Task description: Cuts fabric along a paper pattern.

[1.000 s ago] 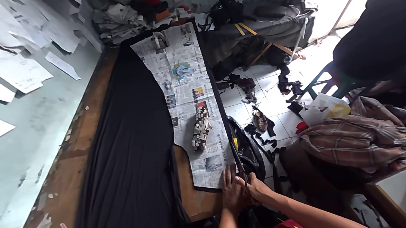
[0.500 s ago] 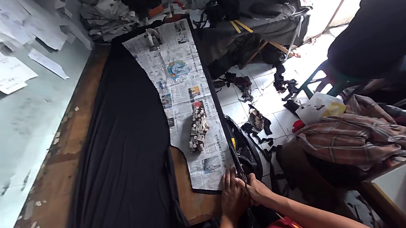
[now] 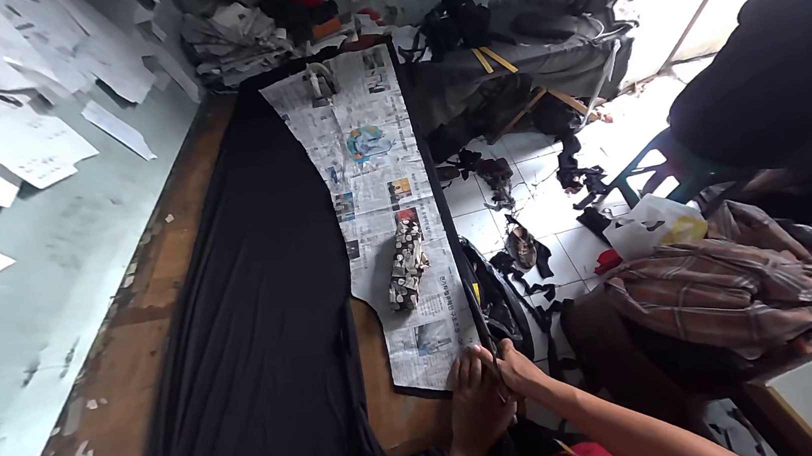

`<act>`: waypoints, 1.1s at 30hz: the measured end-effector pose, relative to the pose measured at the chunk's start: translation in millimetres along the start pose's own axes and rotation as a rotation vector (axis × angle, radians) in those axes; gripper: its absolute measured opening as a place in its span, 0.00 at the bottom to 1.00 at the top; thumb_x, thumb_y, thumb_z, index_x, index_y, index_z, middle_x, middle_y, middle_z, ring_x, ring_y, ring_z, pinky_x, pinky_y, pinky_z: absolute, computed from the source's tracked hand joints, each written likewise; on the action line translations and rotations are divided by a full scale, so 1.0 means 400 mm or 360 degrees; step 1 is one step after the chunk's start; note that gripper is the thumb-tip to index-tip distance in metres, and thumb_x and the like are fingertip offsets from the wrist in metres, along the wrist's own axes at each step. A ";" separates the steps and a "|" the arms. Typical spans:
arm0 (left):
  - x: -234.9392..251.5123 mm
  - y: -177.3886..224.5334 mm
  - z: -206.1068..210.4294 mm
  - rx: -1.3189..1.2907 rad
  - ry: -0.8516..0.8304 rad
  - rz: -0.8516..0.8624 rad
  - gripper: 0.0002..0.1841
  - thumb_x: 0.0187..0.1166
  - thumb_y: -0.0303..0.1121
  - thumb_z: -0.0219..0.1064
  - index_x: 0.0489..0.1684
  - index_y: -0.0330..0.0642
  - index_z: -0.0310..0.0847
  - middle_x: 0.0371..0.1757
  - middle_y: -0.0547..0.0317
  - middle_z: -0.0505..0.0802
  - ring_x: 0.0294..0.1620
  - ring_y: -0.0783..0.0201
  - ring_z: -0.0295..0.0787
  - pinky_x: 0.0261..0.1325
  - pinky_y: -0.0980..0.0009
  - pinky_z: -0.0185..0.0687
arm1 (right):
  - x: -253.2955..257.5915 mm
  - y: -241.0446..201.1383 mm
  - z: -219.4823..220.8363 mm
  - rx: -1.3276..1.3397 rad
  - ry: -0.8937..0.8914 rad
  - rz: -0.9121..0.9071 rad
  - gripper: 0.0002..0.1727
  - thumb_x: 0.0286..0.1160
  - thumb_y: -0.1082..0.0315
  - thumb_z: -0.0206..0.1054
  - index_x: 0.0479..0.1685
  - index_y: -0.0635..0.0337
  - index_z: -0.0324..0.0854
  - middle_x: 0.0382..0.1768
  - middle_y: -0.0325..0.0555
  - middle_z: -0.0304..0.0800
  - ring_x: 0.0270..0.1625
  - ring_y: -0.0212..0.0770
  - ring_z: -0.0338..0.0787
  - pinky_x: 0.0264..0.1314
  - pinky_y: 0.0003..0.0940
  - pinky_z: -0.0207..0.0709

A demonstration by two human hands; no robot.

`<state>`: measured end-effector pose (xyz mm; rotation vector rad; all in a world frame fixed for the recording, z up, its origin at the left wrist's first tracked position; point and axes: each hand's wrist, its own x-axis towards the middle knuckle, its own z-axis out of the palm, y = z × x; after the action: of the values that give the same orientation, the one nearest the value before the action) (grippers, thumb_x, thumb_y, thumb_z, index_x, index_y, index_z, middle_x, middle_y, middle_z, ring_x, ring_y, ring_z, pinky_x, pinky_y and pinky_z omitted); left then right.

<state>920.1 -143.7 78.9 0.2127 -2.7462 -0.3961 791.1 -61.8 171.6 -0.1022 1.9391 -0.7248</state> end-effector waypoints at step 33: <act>0.018 0.014 -0.039 0.0070 -0.0248 -0.0057 0.45 0.64 0.73 0.65 0.75 0.49 0.83 0.82 0.45 0.79 0.85 0.40 0.70 0.86 0.37 0.59 | 0.188 -0.216 -0.114 0.0127 -0.0107 0.0036 0.57 0.74 0.20 0.48 0.91 0.57 0.44 0.63 0.68 0.83 0.50 0.60 0.93 0.52 0.58 0.86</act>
<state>918.5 -143.6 97.0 0.2527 -2.9101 -0.3767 696.0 -140.4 171.3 -0.0546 1.8426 -0.7731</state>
